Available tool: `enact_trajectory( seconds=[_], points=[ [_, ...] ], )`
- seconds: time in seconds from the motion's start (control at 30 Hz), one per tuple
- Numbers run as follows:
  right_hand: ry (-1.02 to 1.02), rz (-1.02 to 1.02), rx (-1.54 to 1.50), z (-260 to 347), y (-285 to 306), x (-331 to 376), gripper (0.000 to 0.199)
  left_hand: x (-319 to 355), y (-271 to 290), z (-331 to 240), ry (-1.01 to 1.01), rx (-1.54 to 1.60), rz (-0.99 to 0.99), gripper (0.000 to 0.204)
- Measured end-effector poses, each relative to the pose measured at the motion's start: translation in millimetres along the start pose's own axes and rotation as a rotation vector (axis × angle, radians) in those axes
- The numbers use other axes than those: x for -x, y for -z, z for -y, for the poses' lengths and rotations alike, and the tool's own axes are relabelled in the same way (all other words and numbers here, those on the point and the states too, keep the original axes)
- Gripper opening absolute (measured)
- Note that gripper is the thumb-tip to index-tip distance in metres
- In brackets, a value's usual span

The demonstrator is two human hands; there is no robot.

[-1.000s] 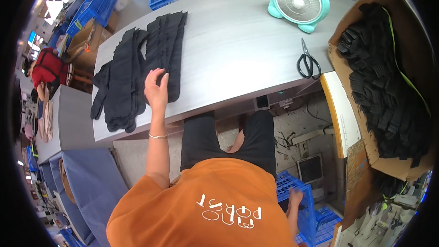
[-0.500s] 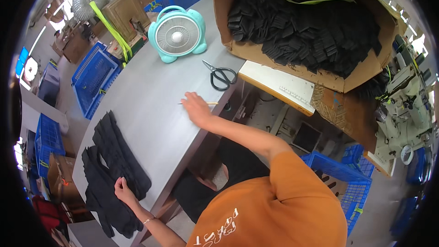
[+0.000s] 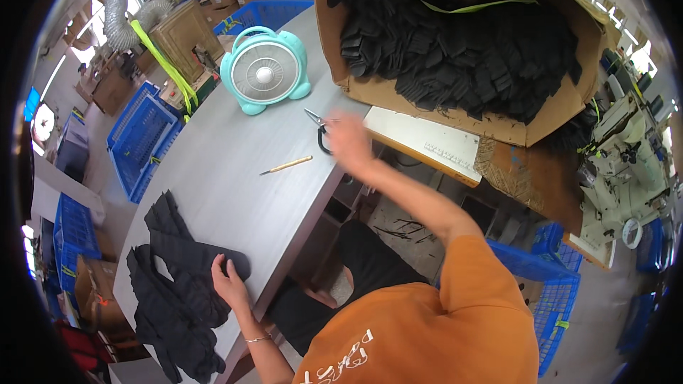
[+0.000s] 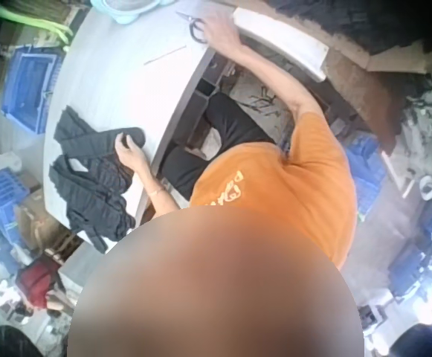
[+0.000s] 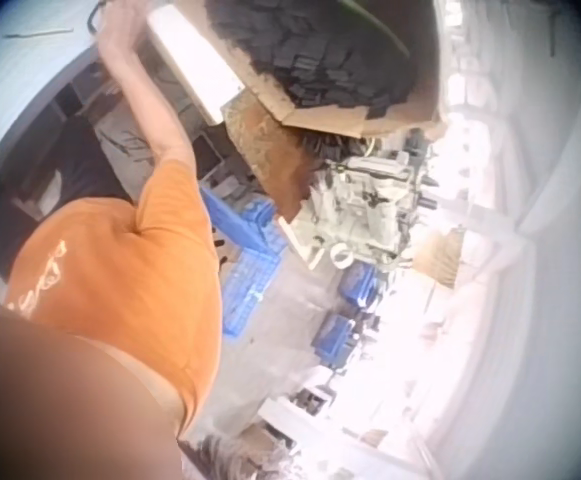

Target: The recorder is seen at a workbench turning black fabric straps inside out and inspecting them as part of an assembly process.

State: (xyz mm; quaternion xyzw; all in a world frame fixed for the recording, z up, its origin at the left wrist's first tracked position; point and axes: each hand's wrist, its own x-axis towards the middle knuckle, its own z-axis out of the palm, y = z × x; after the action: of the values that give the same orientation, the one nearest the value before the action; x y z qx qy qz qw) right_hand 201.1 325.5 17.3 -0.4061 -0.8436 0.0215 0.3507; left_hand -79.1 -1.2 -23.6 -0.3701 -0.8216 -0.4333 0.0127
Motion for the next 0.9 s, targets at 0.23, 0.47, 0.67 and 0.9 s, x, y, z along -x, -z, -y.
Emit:
enact_trajectory(
  seconds=[0.23, 0.47, 0.67, 0.9],
  points=[
    [-0.270, -0.513, 0.662, -167, 143, -64, 0.040, 33, -21, -45, -0.152, 0.137, 0.223, 0.024],
    [-0.400, -0.074, 0.824, -304, 184, -104, 0.042, 23, -45, -51, -0.239, 0.194, 0.255, 0.027],
    [-0.014, -0.376, 0.782, -252, 170, -79, 0.035, 25, -50, -46, -0.216, 0.133, 0.154, 0.026],
    [-0.014, -0.624, 0.587, -74, 178, 63, 0.012, 23, -39, -61, 0.012, 0.311, -0.014, 0.024]
  ],
)
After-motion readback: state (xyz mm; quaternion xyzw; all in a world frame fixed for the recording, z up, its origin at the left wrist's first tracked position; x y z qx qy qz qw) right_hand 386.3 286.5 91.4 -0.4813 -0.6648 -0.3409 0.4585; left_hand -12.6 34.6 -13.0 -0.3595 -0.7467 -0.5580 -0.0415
